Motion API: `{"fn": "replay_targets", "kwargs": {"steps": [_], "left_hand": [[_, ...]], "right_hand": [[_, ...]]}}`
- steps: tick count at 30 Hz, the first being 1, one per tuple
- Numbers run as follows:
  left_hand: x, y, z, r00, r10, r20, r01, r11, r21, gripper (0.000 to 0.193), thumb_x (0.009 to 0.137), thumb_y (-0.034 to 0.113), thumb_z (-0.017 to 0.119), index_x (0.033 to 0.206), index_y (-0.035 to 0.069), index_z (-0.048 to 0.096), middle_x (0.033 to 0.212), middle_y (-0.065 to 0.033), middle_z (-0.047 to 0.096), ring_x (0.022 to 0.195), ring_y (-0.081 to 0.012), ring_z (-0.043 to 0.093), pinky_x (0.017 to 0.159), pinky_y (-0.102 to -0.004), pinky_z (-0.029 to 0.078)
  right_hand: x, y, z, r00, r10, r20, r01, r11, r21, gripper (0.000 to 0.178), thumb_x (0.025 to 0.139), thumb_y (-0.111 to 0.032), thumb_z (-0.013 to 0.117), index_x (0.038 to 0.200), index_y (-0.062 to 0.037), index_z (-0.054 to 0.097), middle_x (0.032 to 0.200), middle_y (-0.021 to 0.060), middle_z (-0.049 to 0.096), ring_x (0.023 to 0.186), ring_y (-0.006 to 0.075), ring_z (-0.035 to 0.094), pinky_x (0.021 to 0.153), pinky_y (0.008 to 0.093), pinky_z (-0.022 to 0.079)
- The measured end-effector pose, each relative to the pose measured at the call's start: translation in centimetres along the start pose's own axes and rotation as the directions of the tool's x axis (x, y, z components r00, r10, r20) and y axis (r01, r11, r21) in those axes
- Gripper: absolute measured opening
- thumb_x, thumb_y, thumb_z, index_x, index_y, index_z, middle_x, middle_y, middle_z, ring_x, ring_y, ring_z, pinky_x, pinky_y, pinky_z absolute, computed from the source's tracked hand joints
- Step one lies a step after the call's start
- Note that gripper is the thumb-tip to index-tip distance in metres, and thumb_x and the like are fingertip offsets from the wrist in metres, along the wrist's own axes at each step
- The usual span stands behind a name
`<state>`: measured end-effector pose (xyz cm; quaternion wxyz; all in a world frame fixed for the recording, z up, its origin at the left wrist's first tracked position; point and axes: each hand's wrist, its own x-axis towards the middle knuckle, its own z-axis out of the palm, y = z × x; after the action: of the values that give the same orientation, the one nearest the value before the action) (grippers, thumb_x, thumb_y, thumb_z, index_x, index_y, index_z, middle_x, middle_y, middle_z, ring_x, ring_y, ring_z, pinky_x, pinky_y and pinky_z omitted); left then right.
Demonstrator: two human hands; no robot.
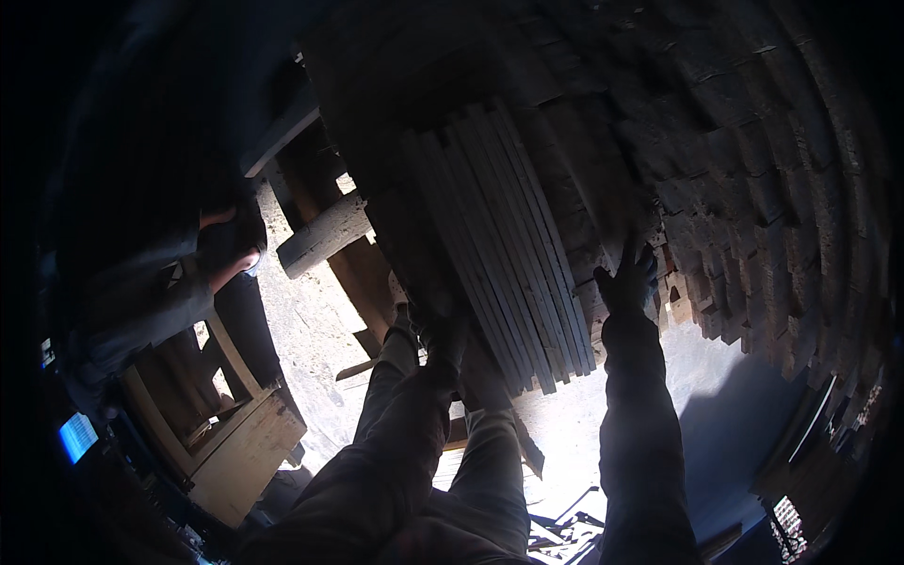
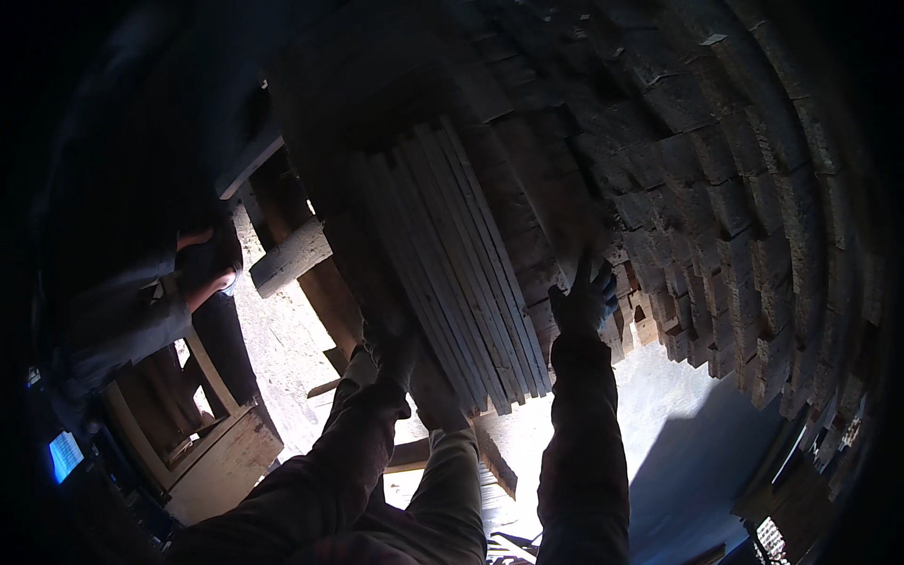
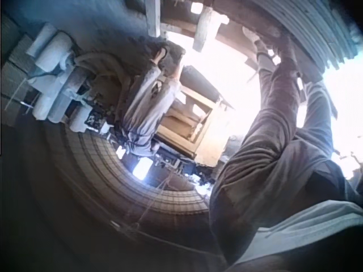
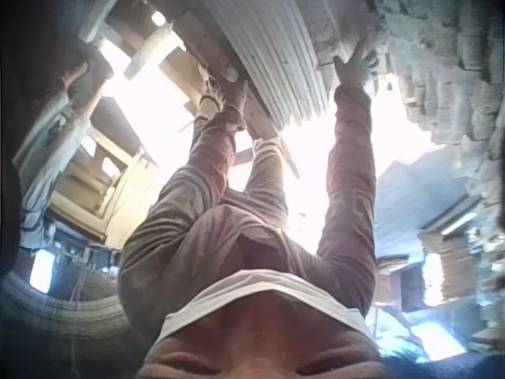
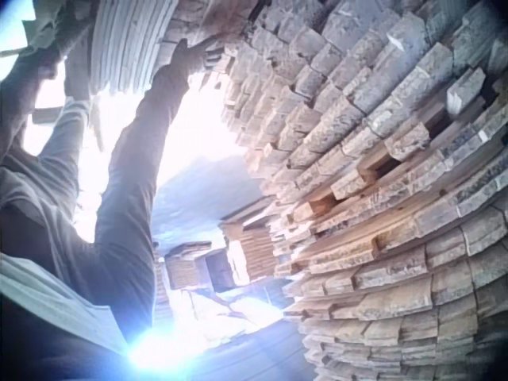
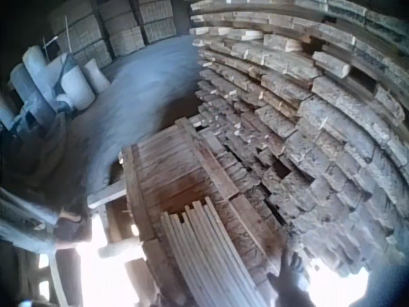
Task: The person repeatedly picks up stacks of wooden planks from a pile and places them onto a nearby workbench. They handle the planks by hand, moving them in batches and arranging them on the bench surface.
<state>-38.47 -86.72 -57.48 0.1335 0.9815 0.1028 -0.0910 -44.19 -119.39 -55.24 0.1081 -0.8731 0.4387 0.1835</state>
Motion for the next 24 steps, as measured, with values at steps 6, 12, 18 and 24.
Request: {"fn": "replay_targets", "kwargs": {"steps": [6,12,18,24], "left_hand": [[0.3,0.6,0.3,0.973,0.229,0.035,-0.232,0.965,0.119,0.089,0.083,0.026,0.079,0.151,-0.003,0.029,0.149,-0.0227,0.040,0.142,-0.0316,0.034,0.115,-0.0409,0.034],[1.7,-0.3,-2.2,0.915,0.354,0.194,-0.186,0.796,-0.576,0.085,0.086,0.026,0.075,0.152,-0.001,0.029,0.148,-0.0201,0.042,0.140,-0.0324,0.038,0.113,-0.0434,0.036],[9.0,-2.2,2.1,0.725,0.562,0.398,-0.432,0.822,-0.372,0.042,0.096,0.019,0.064,0.134,0.003,0.056,0.123,-0.0114,0.062,0.114,-0.0248,0.059,0.099,-0.0352,0.049],[15.2,-0.6,-1.1,0.870,0.357,0.341,-0.153,0.851,-0.502,0.049,0.090,0.027,0.069,0.132,0.005,0.057,0.119,-0.0195,0.064,0.111,-0.0336,0.063,0.095,-0.0425,0.051]], "right_hand": [[0.1,4.8,3.0,0.996,-0.018,-0.088,0.040,0.965,0.259,0.095,0.083,-0.028,0.074,0.159,-0.0173,0.017,0.145,0.0258,0.039,0.129,0.0462,0.040,0.106,0.0549,0.037],[-4.5,6.3,-0.7,0.929,-0.345,0.133,0.133,0.647,0.751,0.084,0.085,-0.019,0.076,0.155,-0.0100,0.030,0.138,0.0196,0.052,0.126,0.0294,0.052,0.101,0.0402,0.044],[-0.6,-2.7,-0.7,0.885,-0.294,0.361,-0.101,0.636,0.765,0.053,0.092,-0.026,0.072,0.136,-0.0017,0.054,0.126,0.0150,0.063,0.120,0.0234,0.057,0.099,0.0352,0.046],[4.4,-4.8,-2.8,0.945,-0.232,0.233,0.025,0.756,0.654,0.062,0.093,-0.041,0.066,0.139,-0.0005,0.052,0.125,0.0229,0.063,0.118,0.0341,0.060,0.096,0.0420,0.048]]}}
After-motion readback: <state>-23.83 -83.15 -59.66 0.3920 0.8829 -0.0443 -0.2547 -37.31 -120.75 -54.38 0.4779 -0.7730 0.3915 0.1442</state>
